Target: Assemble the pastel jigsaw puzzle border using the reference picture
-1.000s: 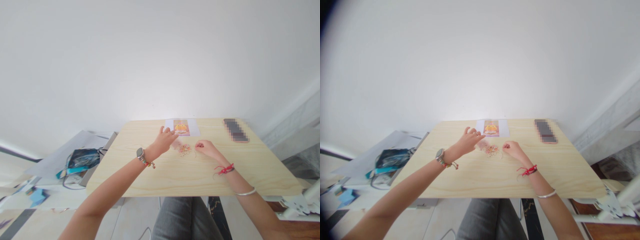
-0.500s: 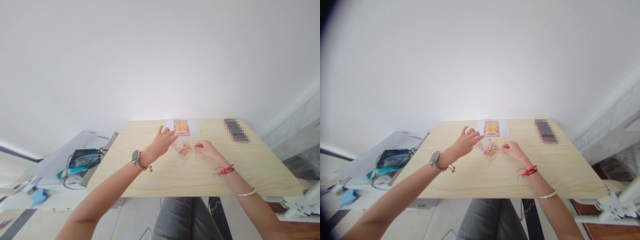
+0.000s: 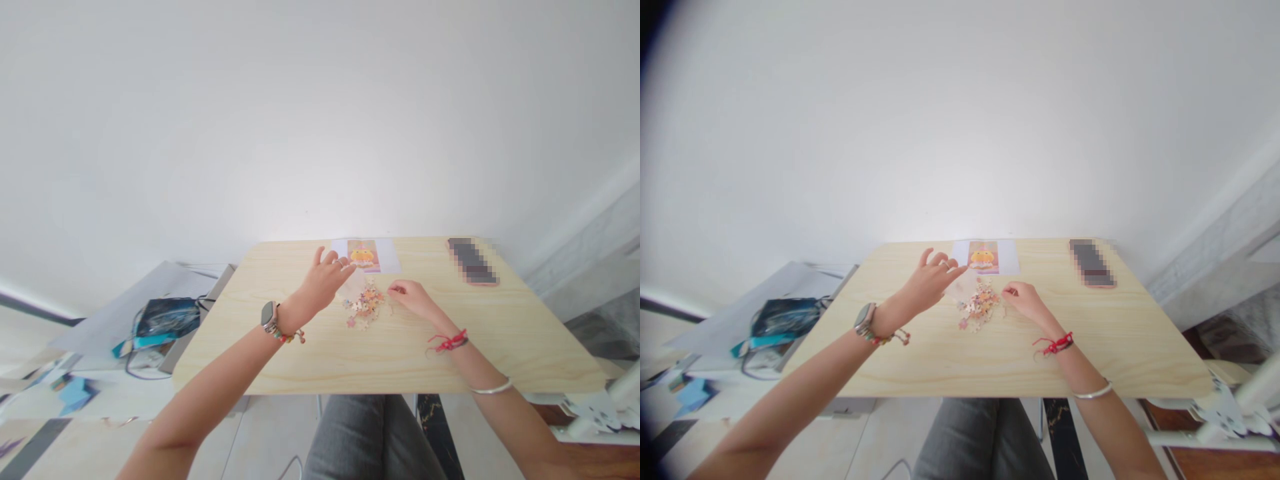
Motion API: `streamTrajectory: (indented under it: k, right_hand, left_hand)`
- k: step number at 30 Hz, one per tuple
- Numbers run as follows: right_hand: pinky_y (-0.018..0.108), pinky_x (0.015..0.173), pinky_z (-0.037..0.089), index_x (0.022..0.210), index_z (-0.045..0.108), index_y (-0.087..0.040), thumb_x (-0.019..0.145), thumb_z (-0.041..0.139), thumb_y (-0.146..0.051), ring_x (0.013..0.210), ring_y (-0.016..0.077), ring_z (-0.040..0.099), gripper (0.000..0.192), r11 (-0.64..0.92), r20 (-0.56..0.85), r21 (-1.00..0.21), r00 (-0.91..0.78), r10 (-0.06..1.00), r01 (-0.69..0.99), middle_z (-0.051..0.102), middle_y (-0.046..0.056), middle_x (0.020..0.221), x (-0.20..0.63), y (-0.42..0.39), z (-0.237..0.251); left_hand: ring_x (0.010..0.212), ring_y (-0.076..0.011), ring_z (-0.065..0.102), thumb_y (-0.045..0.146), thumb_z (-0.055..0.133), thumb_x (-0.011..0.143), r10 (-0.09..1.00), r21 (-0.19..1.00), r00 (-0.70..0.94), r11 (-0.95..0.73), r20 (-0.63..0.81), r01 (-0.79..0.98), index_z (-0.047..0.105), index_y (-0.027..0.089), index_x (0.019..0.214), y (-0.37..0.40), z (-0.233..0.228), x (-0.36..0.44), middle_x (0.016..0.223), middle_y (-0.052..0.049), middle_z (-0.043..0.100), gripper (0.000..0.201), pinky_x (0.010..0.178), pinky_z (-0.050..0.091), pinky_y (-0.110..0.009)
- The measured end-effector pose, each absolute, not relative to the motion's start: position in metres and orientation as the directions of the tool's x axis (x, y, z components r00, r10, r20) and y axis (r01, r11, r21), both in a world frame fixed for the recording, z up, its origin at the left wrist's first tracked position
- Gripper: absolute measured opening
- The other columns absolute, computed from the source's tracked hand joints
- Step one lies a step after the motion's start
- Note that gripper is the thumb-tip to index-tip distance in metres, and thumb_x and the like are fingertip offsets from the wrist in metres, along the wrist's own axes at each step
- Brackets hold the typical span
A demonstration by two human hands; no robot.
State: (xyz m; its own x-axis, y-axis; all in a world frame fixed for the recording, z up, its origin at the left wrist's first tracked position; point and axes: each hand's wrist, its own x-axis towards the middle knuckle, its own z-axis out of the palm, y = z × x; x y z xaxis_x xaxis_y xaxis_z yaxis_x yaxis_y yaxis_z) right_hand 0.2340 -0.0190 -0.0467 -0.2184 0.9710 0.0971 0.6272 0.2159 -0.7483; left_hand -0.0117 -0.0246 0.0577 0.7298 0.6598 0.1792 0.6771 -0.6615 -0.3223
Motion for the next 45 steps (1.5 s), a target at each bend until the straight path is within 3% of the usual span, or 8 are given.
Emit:
streamTrajectory:
  k: [14,25,29,34,36,39,42,45]
  right_hand:
    - [0.026,0.057,0.038,0.071,0.064,-0.016,0.076,0.05,-0.036,0.063,0.0153,0.054,0.025,0.234,0.097,-0.761,-0.251,0.963,0.605,0.064,0.003,0.069,0.233,-0.02,-0.048]
    - [0.026,0.056,0.037,0.07,0.062,-0.016,0.076,0.049,-0.036,0.061,0.0151,0.052,0.025,0.231,0.094,-0.769,-0.251,0.963,0.596,0.062,0.003,0.066,0.232,-0.022,-0.046]
    - [0.026,0.058,0.038,0.078,0.063,-0.015,0.078,0.05,-0.039,0.062,0.0142,0.052,0.027,0.205,0.096,-0.84,-0.235,0.967,0.503,0.062,0.003,0.072,0.229,-0.024,-0.04]
    - [0.023,0.049,0.037,0.099,0.061,-0.014,0.079,0.05,-0.048,0.056,0.0115,0.049,0.04,0.145,0.06,-0.955,-0.31,0.949,0.26,0.061,0.004,0.074,0.216,-0.032,-0.026]
    - [0.023,0.047,0.037,0.099,0.061,-0.015,0.078,0.052,-0.049,0.055,0.0109,0.049,0.041,0.127,0.049,-0.971,-0.349,0.936,0.204,0.06,0.004,0.074,0.208,-0.037,-0.02]
    - [0.022,0.047,0.035,0.083,0.061,-0.016,0.076,0.054,-0.048,0.053,0.0104,0.046,0.033,0.135,0.057,-0.964,-0.32,0.946,0.228,0.057,0.001,0.066,0.199,-0.043,-0.012]
    - [0.023,0.049,0.035,0.069,0.057,-0.017,0.075,0.054,-0.043,0.053,0.0112,0.045,0.027,0.19,0.107,-0.935,-0.27,0.957,0.301,0.051,-0.001,0.057,0.198,-0.047,-0.004]
    - [0.024,0.052,0.034,0.064,0.055,-0.017,0.074,0.055,-0.038,0.054,0.0114,0.045,0.022,0.218,0.107,-0.92,-0.327,0.939,0.326,0.05,-0.001,0.057,0.203,-0.053,0.006]
  left_hand:
    - [0.112,-0.0266,0.042,-0.005,0.05,0.065,0.575,-0.39,0.804,-0.713,0.153,0.583,0.049,0.021,0.117,-0.024,0.053,-0.012,0.117,-0.007,0.057,0.058,0.105,0.015,-0.054]
    - [0.114,-0.0277,0.04,-0.005,0.049,0.065,0.648,-0.328,0.733,-0.66,0.206,0.676,0.046,0.023,0.123,-0.021,0.049,-0.019,0.12,-0.007,0.055,0.065,0.105,0.013,-0.055]
    - [0.111,-0.0283,0.042,0.0,0.053,0.068,0.762,-0.125,0.582,-0.573,0.285,0.81,0.043,0.029,0.126,-0.022,0.045,-0.021,0.117,-0.005,0.057,0.066,0.101,0.017,-0.054]
    - [0.106,-0.0296,0.044,0.023,0.065,0.071,0.896,0.189,0.311,-0.381,0.316,0.905,0.035,0.031,0.133,-0.038,0.023,-0.007,0.113,-0.007,0.057,0.07,0.093,0.026,-0.049]
    - [0.107,-0.0322,0.044,0.03,0.064,0.072,0.912,0.271,0.221,-0.322,0.346,0.907,0.033,0.027,0.135,-0.049,0.013,0.003,0.113,-0.011,0.056,0.071,0.092,0.027,-0.052]
    - [0.109,-0.0341,0.045,0.038,0.065,0.071,0.929,0.363,0.147,-0.274,0.339,0.891,0.026,0.022,0.138,-0.064,0.004,0.014,0.117,-0.015,0.053,0.08,0.092,0.028,-0.054]
    - [0.108,-0.0329,0.049,0.047,0.068,0.065,0.95,0.534,0.162,-0.285,0.265,0.796,0.022,0.017,0.139,-0.072,0.004,0.016,0.118,-0.017,0.051,0.092,0.092,0.031,-0.053]
    - [0.104,-0.0256,0.053,0.046,0.055,0.077,0.954,0.829,0.239,-0.28,0.182,0.484,0.039,0.017,0.128,-0.071,0.01,0.01,0.114,-0.014,0.056,0.061,0.088,0.039,-0.041]
